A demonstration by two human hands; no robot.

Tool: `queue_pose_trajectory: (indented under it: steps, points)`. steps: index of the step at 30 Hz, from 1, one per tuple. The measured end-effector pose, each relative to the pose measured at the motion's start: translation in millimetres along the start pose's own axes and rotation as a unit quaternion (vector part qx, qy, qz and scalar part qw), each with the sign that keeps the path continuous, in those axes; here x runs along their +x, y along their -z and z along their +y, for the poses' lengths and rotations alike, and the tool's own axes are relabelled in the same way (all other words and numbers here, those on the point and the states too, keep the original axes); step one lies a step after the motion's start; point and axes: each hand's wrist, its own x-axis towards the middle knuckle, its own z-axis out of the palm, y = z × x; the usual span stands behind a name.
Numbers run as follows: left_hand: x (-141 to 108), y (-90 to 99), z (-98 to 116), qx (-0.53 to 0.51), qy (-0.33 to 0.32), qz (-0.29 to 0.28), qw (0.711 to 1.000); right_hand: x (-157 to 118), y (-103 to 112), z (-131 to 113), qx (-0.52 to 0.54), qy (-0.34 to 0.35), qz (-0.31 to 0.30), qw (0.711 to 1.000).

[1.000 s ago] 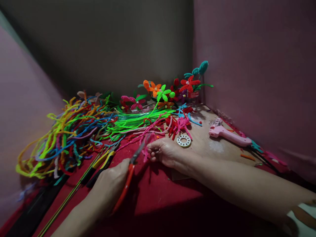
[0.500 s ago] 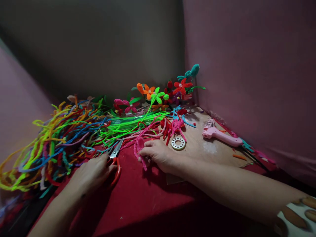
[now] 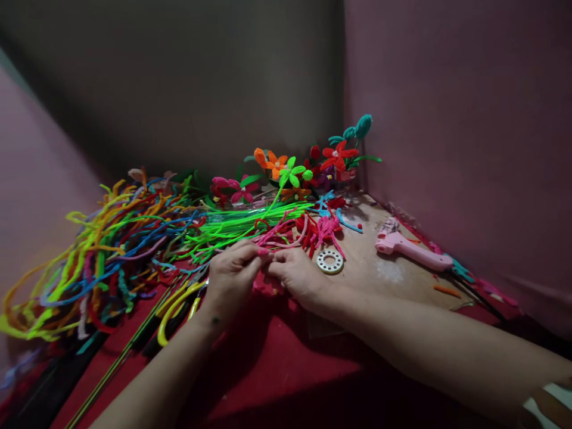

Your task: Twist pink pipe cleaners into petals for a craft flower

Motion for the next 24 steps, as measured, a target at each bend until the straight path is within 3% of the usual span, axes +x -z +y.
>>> queue_pose_trajectory:
  steps: [2, 7, 11, 14, 16, 20, 22, 24]
  points:
    - [-0.8, -1.2, -2.4, 0.016, -0.027, 0.013, 0.999, 3.0, 1.3, 2.6, 0.002, -0.009, 0.0, 1.0]
    - [0.5, 1.4, -1.6, -0.064, 0.065, 0.04, 0.995, 6.4, 1.7, 7.3, -0.006, -0.001, -0.008, 1.0]
    - [-2.1, 1.5, 1.3, -0.085, 0.063, 0.072, 0.992, 1.7, -0.8, 5.0, -0.034, 0.017, -0.04, 0.998]
    - [-3.8, 0.4, 0.8, -0.126, 0.079, 0.086, 0.985, -2.2, -2.6, 2.2, -0.041, 0.056, -0.025, 0.997]
    - [-3.7, -0.8, -1.4, -0.186, 0.118, 0.07, 0.973, -3.0, -3.2, 1.4, -0.023, 0.061, -0.003, 0.998]
    - [-2.5, -3.4, -7.7, -0.305, 0.206, -0.05, 0.928, -0.5, -3.5, 3.7, 0.013, 0.043, 0.003, 0.999]
    - [-2.1, -4.2, -9.7, -0.321, 0.225, -0.053, 0.918, 0.8, -3.6, 5.6, 0.01, 0.033, -0.002, 0.999]
    - [-2.2, -4.8, -10.1, -0.328, 0.226, -0.018, 0.917, 1.2, -3.8, 6.6, 0.006, 0.016, -0.017, 1.0]
